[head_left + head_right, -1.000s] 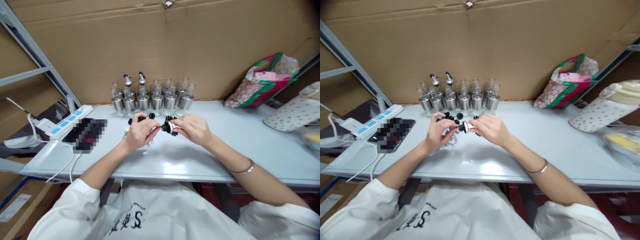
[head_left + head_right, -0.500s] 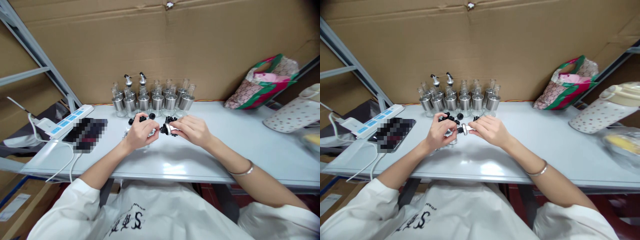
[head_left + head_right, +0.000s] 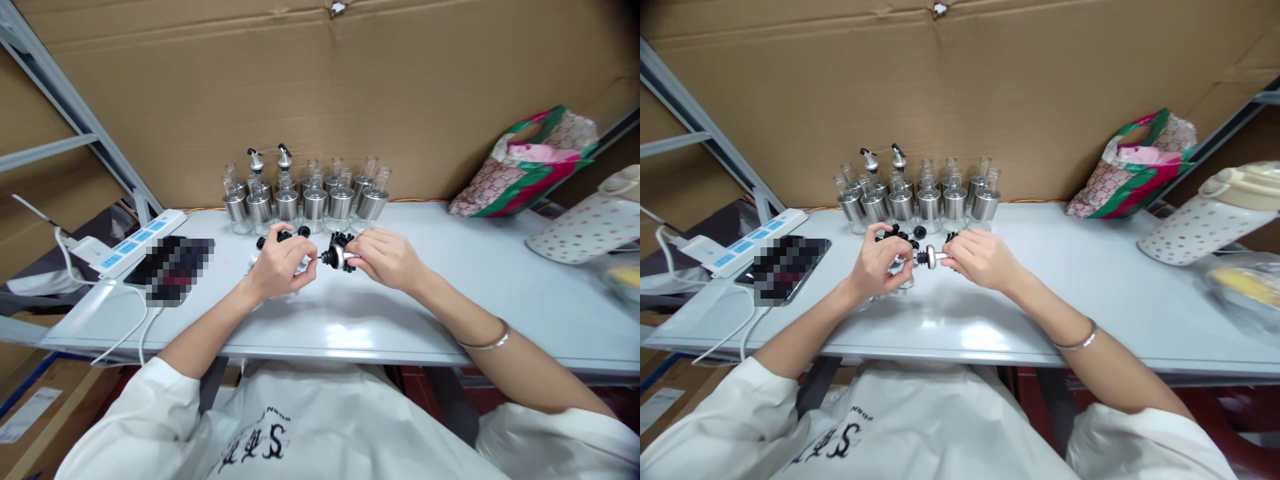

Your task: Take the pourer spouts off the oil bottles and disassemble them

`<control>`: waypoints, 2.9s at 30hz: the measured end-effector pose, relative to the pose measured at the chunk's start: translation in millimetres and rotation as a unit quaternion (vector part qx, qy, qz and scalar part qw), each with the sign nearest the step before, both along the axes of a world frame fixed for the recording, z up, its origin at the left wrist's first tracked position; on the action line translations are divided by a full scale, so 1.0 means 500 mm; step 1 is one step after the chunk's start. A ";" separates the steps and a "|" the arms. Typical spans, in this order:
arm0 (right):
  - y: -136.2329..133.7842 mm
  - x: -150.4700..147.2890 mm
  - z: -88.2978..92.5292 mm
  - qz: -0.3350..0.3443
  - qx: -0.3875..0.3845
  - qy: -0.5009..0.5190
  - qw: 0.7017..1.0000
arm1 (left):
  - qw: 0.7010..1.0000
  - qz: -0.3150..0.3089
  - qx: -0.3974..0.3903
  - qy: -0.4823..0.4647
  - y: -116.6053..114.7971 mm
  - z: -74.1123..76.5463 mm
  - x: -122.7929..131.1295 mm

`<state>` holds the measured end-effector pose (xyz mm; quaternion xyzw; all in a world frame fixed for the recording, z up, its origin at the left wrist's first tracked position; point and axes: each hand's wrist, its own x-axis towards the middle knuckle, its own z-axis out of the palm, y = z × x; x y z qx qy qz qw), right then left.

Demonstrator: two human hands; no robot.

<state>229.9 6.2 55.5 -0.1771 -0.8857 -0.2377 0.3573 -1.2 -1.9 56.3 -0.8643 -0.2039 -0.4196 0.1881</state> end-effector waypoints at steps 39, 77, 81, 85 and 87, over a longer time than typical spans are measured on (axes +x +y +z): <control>0.000 -0.021 -0.006 -0.008 -0.030 -0.044 0.999 | 0.994 0.000 0.014 0.112 0.021 -0.015 0.006; -0.050 -0.067 0.006 0.155 -0.835 0.299 0.436 | 0.996 0.045 0.061 0.048 -0.003 -0.020 0.020; -0.048 -0.063 0.010 0.148 -0.852 0.312 0.394 | 0.990 0.082 0.078 0.085 0.004 -0.016 0.015; -0.047 -0.070 0.011 0.159 -0.813 0.352 0.436 | 0.988 0.109 0.068 0.090 0.013 -0.015 0.009; -0.045 -0.074 0.005 0.158 -0.775 0.363 0.493 | 0.988 0.114 0.056 0.088 0.016 -0.014 0.005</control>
